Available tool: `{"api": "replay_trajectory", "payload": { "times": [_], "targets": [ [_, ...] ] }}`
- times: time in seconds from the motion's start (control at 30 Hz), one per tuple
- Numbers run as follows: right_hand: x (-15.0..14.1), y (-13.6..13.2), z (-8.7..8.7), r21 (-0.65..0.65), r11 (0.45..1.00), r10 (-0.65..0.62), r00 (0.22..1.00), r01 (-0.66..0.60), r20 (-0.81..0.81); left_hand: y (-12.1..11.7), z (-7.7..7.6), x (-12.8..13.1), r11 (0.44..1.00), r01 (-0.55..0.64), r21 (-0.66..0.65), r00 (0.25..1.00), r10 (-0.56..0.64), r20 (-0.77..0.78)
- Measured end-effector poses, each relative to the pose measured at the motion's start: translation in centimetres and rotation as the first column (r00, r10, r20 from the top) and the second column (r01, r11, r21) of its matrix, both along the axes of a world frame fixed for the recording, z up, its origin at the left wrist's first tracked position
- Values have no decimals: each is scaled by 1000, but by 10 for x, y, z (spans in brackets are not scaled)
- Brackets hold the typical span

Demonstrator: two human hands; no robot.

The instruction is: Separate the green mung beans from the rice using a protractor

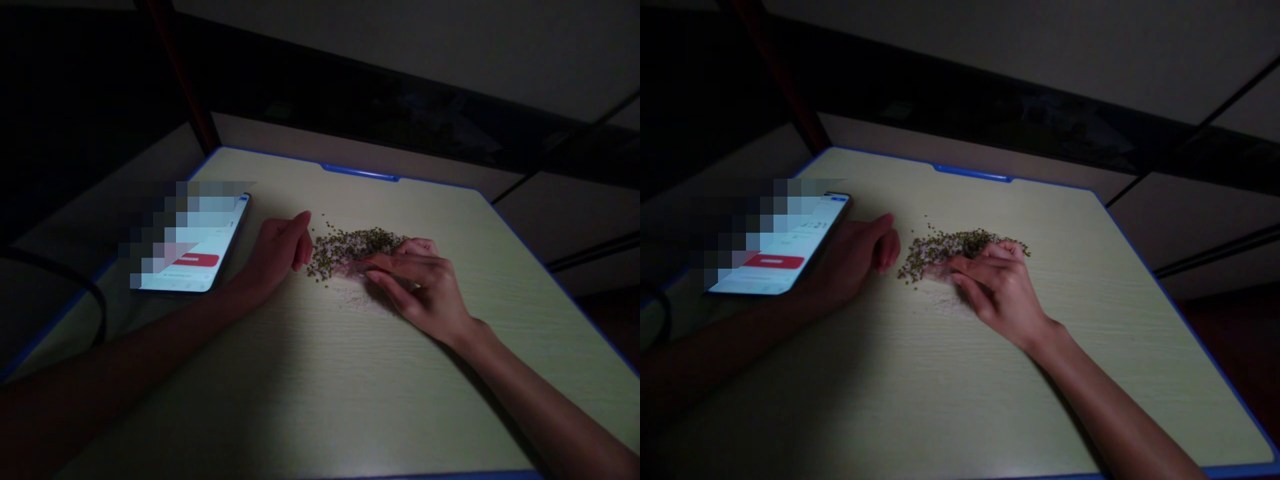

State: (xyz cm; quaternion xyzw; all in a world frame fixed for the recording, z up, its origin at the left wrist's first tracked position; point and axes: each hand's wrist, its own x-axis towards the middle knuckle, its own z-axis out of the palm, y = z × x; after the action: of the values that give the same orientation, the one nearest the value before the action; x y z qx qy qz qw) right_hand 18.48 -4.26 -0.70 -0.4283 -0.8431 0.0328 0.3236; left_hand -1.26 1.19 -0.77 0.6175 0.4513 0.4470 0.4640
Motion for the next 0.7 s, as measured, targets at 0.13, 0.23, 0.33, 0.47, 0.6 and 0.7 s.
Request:
{"api": "replay_trajectory", "payload": {
  "times": [0.13, 0.23, 0.33, 0.47, 0.6, 0.7],
  "targets": [
    [1, 1, 0, 3, 999, 33, 999, -33, 0, 0, 2, -1, 1000, -22, 2, 1000, 22, 17],
    [0, 1, -1, 5, 999, 37, 999, -37, 2, 0, 3, 0, 1000, -30, -2, 1000, 30, 4],
    [-1, 1, -1, 18, 999, 34, 999, -34, -1, 0, 3, 1, 999, -38, -10, 999, 38, 15],
    [-2, 1, -1, 26, 999, 33, 999, -33, 10, -1, 3, 1, 1000, -21, -12, 999, 22, 26],
    [-2, 2, -1, 19, 999, 40, 999, -41, 23, -1, 3, 2, 999, -24, -24, 999, 24, 26],
    [-1, 2, -1, 11, 999, 50, 998, -50, 32, -2, 3, 2, 999, -21, -29, 999, 22, 27]
  ]
}}
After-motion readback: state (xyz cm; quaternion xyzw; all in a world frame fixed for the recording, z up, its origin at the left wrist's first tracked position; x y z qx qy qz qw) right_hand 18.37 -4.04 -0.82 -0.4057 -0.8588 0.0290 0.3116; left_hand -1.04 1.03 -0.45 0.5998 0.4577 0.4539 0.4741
